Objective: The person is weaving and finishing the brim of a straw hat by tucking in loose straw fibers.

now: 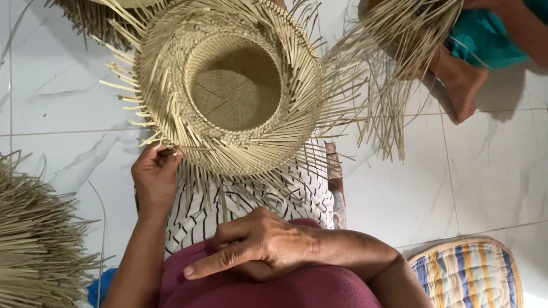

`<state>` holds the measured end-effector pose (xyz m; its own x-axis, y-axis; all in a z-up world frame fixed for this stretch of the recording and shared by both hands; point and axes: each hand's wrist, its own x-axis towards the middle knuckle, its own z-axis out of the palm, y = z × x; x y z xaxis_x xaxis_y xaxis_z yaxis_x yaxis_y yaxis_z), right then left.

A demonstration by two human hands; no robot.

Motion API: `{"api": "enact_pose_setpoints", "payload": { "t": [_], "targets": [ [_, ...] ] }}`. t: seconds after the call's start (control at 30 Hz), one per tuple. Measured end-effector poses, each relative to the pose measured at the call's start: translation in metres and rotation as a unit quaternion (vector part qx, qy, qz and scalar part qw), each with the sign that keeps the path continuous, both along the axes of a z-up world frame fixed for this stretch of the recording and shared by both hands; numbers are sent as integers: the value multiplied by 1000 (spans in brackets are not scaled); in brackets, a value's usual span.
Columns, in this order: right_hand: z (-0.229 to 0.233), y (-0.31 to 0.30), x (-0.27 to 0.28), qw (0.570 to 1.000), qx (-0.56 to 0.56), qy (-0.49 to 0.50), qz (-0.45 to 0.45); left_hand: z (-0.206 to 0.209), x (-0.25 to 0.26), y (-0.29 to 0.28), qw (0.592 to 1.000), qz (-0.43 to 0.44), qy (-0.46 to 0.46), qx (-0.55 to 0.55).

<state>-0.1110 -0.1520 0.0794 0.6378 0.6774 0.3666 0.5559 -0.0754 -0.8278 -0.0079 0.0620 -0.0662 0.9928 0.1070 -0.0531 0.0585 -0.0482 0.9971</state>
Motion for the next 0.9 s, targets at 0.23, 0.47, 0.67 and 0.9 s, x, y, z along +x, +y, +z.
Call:
{"api": "enact_pose_setpoints", "payload": {
  "t": [0.23,0.47,0.67,0.9],
  "targets": [
    [-3,-2,1,1000,4,1,8,38,-4,-19,989,-83,32,-116],
    [13,-25,-1,986,96,-60,-119,90,-28,-36,951,-209,-153,-171],
    [-12,-53,-1,960,75,-44,-264,142,-37,-24,968,-184,-137,-104],
    [-1,-76,65,934,48,-53,-351,157,-33,-21,965,-161,-78,-192]
  ]
}}
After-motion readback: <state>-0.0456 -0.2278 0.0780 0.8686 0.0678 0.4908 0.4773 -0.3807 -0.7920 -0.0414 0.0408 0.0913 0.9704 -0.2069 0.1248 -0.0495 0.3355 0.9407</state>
